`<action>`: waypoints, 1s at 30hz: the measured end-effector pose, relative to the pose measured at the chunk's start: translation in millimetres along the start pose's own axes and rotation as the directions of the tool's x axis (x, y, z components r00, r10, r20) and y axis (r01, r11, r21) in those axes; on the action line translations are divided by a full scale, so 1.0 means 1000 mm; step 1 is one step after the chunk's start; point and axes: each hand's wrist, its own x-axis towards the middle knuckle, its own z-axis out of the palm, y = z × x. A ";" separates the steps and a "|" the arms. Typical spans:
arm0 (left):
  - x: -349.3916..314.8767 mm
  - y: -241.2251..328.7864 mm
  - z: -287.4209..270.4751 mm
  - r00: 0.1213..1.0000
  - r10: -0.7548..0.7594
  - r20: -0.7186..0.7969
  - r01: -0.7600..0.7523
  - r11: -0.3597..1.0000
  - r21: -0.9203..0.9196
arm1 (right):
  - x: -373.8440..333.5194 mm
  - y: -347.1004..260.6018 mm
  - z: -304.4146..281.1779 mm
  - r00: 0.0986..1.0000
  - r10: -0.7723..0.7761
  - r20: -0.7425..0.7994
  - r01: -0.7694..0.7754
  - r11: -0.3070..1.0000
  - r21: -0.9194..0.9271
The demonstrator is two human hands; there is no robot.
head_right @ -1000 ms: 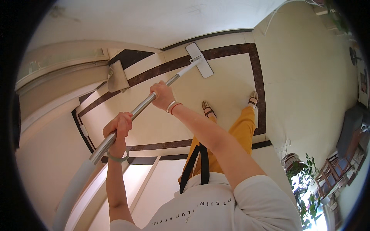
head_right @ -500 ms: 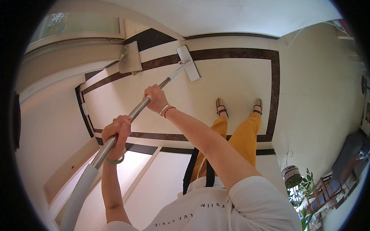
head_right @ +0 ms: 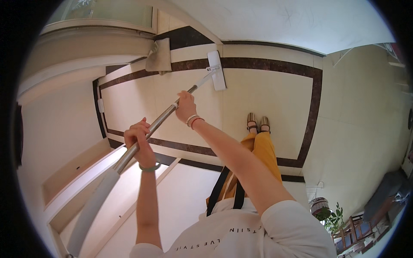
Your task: The person mops the floor in a living room and bathroom using a flat mop. They dip the mop into a bucket of water in the bathroom to clean it. The person then moves to the kitchen, where they briefly handle a plastic bag containing food items before resuming mopping the kitchen floor.
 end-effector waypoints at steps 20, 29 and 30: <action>0.010 -0.030 -0.100 0.938 0.062 0.342 -0.003 0.985 -0.170 | 0.018 -0.042 0.082 0.601 0.600 0.527 -0.637 -0.038 0.770; 0.096 -0.090 -0.218 0.762 0.157 0.628 -0.063 0.983 -0.170 | 0.075 -0.077 0.190 0.628 0.398 0.669 -0.499 -0.454 0.738; 0.103 -0.096 -0.221 0.736 0.158 0.658 -0.074 0.985 -0.154 | 0.084 -0.072 0.195 0.646 0.361 0.673 -0.496 -0.471 0.729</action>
